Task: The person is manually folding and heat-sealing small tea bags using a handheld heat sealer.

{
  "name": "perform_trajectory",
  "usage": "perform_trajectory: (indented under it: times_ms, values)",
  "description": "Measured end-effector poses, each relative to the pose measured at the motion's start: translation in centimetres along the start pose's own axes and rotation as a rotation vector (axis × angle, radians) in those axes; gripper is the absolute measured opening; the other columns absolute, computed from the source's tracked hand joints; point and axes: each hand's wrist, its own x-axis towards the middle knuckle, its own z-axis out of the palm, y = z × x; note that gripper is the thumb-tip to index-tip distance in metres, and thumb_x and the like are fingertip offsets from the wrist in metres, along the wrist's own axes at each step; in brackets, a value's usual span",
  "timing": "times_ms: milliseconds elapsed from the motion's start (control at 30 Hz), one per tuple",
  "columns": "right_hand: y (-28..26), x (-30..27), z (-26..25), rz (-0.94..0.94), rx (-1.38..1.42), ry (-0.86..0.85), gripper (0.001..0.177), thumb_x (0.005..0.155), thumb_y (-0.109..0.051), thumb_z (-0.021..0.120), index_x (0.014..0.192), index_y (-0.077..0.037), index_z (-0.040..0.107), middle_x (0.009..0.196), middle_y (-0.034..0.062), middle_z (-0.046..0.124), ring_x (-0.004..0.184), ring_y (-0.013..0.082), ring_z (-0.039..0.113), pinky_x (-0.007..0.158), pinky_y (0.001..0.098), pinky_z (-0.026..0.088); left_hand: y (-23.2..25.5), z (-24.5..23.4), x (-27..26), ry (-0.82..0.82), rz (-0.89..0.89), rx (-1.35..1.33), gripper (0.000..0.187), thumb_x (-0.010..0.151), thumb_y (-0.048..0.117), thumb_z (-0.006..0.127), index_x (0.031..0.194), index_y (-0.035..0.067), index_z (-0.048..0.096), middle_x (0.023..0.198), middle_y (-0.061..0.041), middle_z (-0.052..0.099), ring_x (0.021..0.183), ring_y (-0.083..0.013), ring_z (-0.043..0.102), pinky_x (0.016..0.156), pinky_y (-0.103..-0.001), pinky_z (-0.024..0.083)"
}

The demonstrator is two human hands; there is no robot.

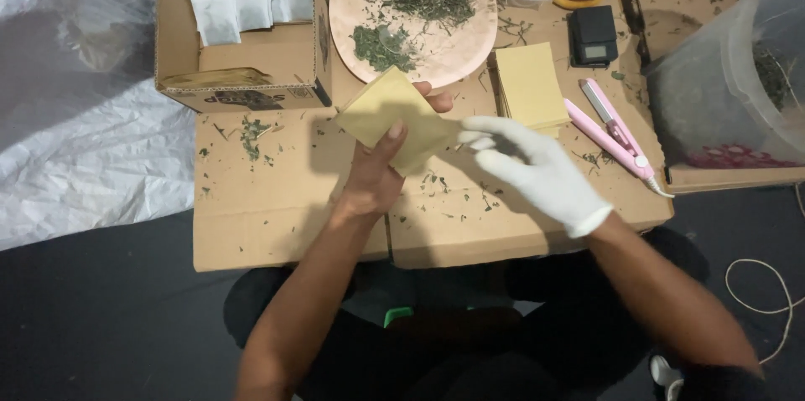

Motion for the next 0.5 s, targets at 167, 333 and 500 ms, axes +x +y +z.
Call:
perform_trajectory:
  times_ms: [167, 333, 500]
  values:
    - [0.7, 1.8, 2.5, -0.020, 0.111, 0.057, 0.039, 0.099, -0.013, 0.081, 0.137, -0.009, 0.077, 0.115, 0.0025, 0.076, 0.110, 0.0144, 0.069, 0.108, 0.0433, 0.059, 0.4, 0.0, -0.1, 0.020, 0.014, 0.009, 0.071, 0.105, 0.049, 0.075, 0.159, 0.005, 0.061, 0.138, -0.024, 0.079, 0.143, -0.0319, 0.069, 0.114, -0.053, 0.063]
    - [0.4, 2.4, 3.6, -0.037, 0.157, 0.094, 0.028, 0.101, -0.010, 0.081, 0.129, -0.010, 0.079, 0.100, 0.0016, 0.077, 0.100, 0.0085, 0.071, 0.101, 0.0356, 0.061, 0.9, 0.7, -0.4, 0.047, 0.007, 0.029, 0.075, 0.102, 0.054, 0.077, 0.159, 0.007, 0.061, 0.137, -0.021, 0.081, 0.142, -0.0282, 0.070, 0.108, -0.047, 0.067]
    - [0.1, 2.7, 2.7, -0.200, -0.057, 0.147, 0.016, 0.104, -0.008, 0.082, 0.120, -0.010, 0.082, 0.100, -0.0006, 0.078, 0.100, 0.0091, 0.068, 0.099, 0.0351, 0.059, 3.4, 0.8, 0.3, -0.008, 0.215, 0.177, 0.094, 0.102, 0.073, 0.078, 0.171, 0.017, 0.048, 0.152, -0.018, 0.073, 0.142, -0.0251, 0.069, 0.121, -0.051, 0.064]
